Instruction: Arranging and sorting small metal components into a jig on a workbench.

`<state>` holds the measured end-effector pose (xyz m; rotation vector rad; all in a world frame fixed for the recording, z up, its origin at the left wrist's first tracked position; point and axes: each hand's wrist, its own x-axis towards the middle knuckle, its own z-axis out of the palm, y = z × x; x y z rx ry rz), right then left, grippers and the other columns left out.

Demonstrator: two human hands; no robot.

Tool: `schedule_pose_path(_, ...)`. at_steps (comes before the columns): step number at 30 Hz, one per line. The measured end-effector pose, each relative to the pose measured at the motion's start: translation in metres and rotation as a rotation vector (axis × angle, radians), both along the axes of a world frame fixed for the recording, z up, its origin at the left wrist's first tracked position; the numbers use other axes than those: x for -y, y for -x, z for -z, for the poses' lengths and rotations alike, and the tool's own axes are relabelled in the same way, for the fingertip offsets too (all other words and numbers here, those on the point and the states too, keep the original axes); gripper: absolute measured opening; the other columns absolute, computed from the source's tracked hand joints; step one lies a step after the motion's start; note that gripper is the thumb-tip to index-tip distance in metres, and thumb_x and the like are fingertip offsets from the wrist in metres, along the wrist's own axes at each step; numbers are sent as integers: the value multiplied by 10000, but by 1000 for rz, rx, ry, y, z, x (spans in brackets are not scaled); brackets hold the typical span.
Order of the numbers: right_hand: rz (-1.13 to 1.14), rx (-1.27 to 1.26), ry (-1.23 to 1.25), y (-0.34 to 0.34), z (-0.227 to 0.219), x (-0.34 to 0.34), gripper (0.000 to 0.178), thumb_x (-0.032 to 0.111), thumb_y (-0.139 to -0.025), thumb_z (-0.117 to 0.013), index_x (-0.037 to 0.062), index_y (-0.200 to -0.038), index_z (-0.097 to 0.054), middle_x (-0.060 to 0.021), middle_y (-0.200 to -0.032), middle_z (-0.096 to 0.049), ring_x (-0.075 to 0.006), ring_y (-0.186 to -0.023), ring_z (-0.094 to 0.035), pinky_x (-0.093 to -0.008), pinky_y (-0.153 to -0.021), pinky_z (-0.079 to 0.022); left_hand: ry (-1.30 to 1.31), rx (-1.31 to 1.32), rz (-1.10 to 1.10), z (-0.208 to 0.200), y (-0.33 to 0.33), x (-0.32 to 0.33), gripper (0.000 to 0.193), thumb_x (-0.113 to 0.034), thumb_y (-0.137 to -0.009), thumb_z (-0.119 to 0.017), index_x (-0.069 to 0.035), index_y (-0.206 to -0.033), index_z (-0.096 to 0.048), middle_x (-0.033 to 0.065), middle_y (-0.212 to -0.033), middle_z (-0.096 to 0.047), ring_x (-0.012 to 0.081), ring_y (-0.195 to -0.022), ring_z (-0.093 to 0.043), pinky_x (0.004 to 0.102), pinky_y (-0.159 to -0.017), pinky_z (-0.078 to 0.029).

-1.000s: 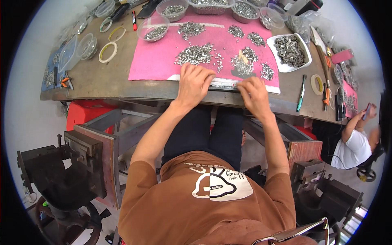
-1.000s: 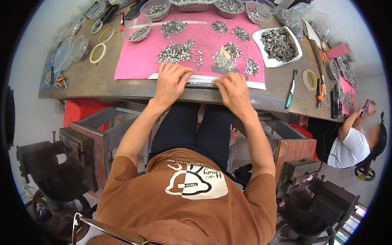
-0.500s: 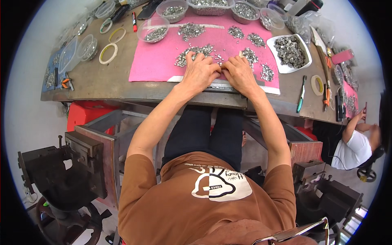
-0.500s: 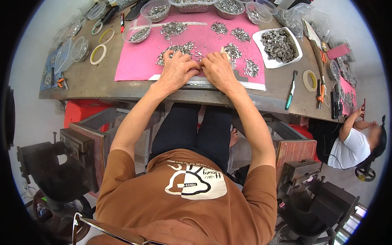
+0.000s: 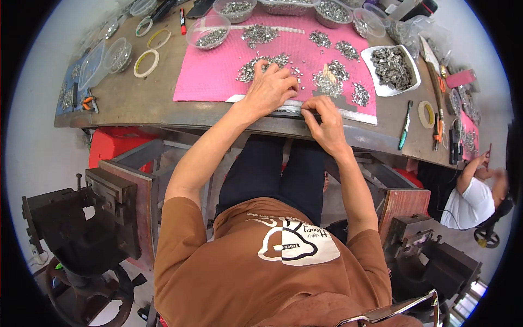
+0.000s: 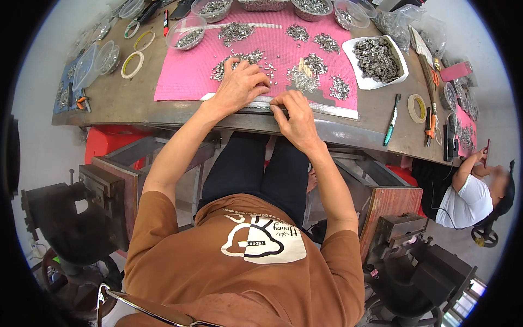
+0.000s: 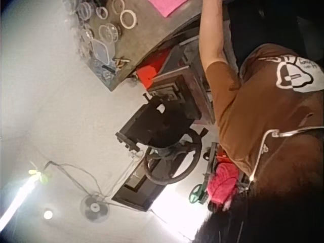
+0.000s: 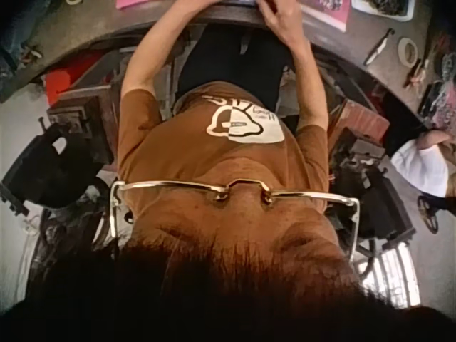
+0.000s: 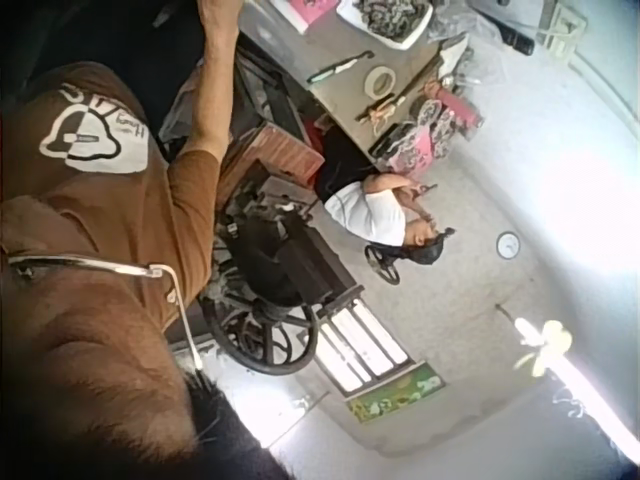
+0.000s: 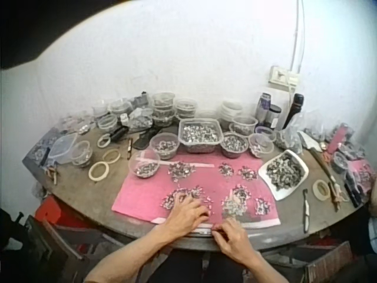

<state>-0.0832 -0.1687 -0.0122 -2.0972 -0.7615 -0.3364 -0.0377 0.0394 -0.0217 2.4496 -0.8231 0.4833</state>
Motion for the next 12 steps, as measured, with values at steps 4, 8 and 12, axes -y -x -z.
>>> schedule_pose_path(4, 20, 136, 20, 2, 4, -4, 173, -20, -796, -723, 30, -928, -623, -95, -914, -619, -290, -855, -580, -393, -769, -441, -18, 8, -32, 3, 1, -1, 103, -230, -857, -730, -139, -903, -718, 17, -907, -627, 226, -975, -574, 534, -1032, -302)
schedule_pose_path(8, 51, 205, 65, 5, 4, -6, 174, -20, -792, -723, 35, -924, -624, -91, -921, -617, -284, -856, -580, -391, -766, -438, -55, 20, -34, 3, -1, 2, 114, -219, -892, -706, -110, -924, -700, 21, -929, -628, 224, -970, -574, 520, -1038, -299)
schedule_pose_path(12, 34, 322, 170, 5, 2, -7, 186, -2, -806, -712, 54, -959, -622, -86, -947, -616, -283, -861, -583, -400, -777, -440, -29, 3, -32, 4, -3, -1, 97, -196, -868, -714, -131, -939, -711, 44, -977, -634, 247, -1022, -576, 566, -1015, -320)
